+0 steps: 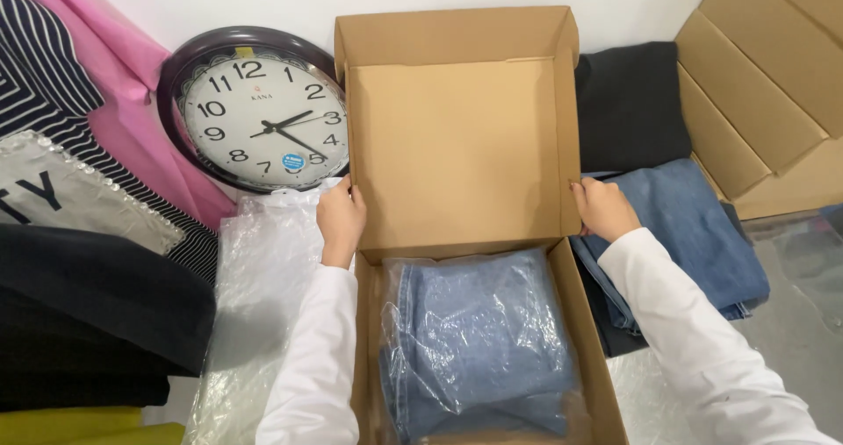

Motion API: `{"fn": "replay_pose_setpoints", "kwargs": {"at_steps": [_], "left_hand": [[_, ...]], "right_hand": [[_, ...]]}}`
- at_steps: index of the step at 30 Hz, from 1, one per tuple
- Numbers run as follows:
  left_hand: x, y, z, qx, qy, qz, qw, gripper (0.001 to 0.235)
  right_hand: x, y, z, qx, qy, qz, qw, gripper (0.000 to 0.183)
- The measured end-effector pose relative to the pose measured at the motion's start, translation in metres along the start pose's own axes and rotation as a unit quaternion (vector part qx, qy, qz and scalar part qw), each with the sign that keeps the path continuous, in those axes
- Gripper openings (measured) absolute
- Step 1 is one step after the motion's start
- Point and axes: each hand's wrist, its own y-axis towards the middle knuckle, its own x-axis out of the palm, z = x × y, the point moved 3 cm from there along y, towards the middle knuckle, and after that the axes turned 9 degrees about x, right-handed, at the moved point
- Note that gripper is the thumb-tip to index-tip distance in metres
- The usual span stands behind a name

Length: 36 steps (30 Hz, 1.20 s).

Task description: The person places a folded pair of jeans wrapped in plastic into a cardboard box, closes the box, and ties it with a white ribbon. The person then adjusts the ribbon and ties a neat bow on top of the box.

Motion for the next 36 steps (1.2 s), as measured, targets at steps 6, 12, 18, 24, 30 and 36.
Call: {"fn": "replay_pose_setpoints", "kwargs": {"at_steps": [6, 12, 18, 24, 30, 36], "left_hand": [[-0.050, -0.044, 0.036, 0.011, -0.167, 0.029, 0.985, 0.039], [-0.050, -0.131, 0.015, -0.016, -0.246, 0.071, 0.967, 0.019], [-0.093, -0.164, 0.013, 0.044, -0.307, 0.066, 0.948, 0.044], [-0.219, -0.209, 0.087, 0.280, -0.416, 0.092, 0.860, 0.066], [-0.242, -0.263, 0.077, 0.108, -0.448, -0.099, 0.882, 0.043], [-0.154, -0.328, -0.020, -0.187, -0.501, -0.160, 0.830, 0.031]], "right_hand": [[-0.006, -0.053, -0.013, -0.050, 0.001, 0.089, 0.995, 0.032], [-0.015, -0.135, -0.002, -0.018, 0.197, 0.007, 0.980, 0.023], [-0.094, -0.184, 0.017, -0.158, 0.396, 0.054, 0.903, 0.053], [-0.201, -0.291, -0.026, -0.371, 0.451, 0.054, 0.810, 0.057], [-0.200, -0.365, -0.007, -0.191, 0.465, -0.067, 0.862, 0.055], [-0.085, -0.368, 0.075, 0.114, 0.584, -0.176, 0.784, 0.033]]}}
